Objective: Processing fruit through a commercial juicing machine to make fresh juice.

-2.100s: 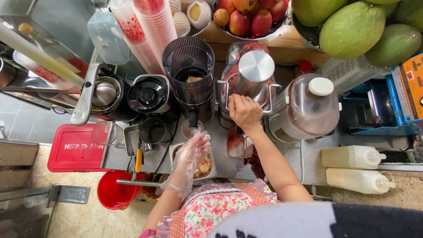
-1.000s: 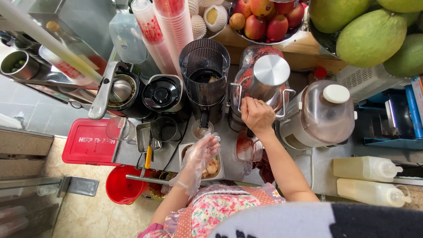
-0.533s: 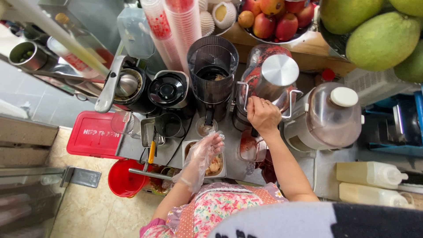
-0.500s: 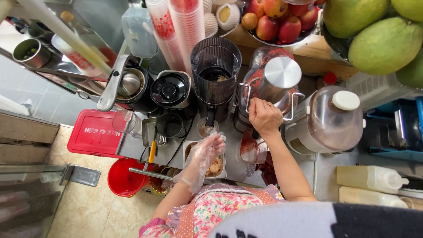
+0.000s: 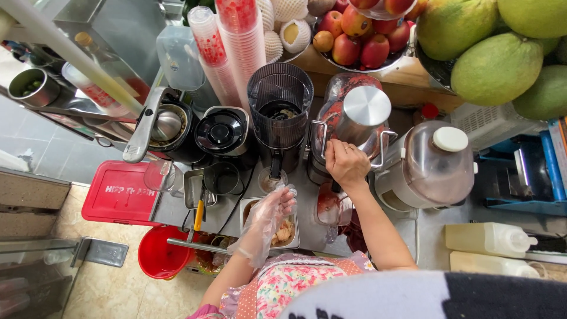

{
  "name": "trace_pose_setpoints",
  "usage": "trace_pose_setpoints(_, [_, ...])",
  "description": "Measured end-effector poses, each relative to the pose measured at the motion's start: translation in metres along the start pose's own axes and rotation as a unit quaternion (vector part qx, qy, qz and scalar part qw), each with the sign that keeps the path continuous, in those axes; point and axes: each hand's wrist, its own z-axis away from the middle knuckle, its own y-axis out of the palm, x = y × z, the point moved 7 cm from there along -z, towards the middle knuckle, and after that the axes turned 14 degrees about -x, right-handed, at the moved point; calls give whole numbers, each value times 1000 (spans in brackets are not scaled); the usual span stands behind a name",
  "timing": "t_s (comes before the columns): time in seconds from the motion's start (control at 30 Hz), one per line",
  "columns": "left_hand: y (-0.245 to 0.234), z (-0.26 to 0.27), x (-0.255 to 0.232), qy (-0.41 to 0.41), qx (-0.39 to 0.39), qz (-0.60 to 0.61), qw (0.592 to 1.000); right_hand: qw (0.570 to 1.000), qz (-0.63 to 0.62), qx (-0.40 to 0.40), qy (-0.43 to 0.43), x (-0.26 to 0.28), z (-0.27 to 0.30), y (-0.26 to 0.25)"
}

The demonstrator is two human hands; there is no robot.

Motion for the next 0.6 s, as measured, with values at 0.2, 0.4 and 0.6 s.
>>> trace_pose_setpoints(0.2, [3, 8, -4, -2, -8, -9, 1000, 1000, -11, 5, -6, 1, 1, 2])
trace_pose_setpoints(0.4, [4, 11, -4, -1, 18, 8, 1000, 1000, -11, 2, -2, 0, -1, 3])
trace_pose_setpoints(0.6, [4, 13, -4, -13, 16, 13, 1000, 1000, -14, 12, 6, 0, 1, 4])
